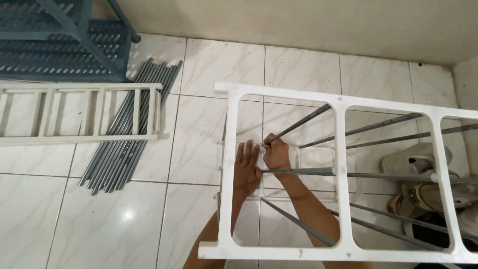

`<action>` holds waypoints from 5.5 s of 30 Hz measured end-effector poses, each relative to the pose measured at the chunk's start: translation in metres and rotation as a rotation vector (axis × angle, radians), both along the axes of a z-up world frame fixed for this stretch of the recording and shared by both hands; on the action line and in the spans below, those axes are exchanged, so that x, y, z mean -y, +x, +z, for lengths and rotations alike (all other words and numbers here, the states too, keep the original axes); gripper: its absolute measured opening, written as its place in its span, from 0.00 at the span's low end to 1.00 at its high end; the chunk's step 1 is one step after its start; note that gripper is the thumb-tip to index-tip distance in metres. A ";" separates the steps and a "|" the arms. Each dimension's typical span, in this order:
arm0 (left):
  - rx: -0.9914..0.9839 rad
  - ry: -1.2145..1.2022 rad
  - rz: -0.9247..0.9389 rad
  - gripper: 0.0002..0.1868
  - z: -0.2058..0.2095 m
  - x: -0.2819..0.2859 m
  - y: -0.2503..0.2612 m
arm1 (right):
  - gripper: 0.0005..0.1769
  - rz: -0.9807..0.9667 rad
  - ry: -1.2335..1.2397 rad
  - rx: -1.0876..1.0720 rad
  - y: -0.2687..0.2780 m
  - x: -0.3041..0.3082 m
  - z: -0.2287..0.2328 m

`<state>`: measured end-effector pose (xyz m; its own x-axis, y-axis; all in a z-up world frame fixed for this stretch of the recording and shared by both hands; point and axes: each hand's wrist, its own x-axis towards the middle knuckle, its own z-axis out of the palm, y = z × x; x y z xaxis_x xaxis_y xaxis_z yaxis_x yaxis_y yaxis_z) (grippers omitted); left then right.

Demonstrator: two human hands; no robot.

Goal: The person assembles a white plastic storage shelf by inserting metal rods into the frame slots. They align the rods with the holes and push them through to form the shelf structure.

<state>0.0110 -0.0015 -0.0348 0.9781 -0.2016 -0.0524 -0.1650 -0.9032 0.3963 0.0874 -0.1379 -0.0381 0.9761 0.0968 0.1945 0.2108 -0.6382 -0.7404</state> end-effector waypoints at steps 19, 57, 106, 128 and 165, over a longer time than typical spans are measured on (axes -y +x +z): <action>-0.245 0.123 0.041 0.42 0.037 0.000 0.005 | 0.10 0.021 0.053 0.008 -0.004 -0.003 0.013; -0.165 -0.045 0.011 0.38 0.045 -0.012 -0.005 | 0.23 -0.103 0.223 -0.209 -0.079 0.016 0.005; 0.047 -0.529 0.238 0.15 0.004 0.006 -0.049 | 0.20 0.123 -0.096 -0.189 -0.131 0.022 0.017; 0.272 -0.426 0.235 0.08 0.006 -0.004 -0.087 | 0.12 -0.103 -0.160 -0.158 -0.104 0.042 0.023; 0.101 -0.452 0.292 0.07 0.002 -0.047 -0.040 | 0.11 0.015 -0.001 -0.166 -0.091 -0.041 -0.013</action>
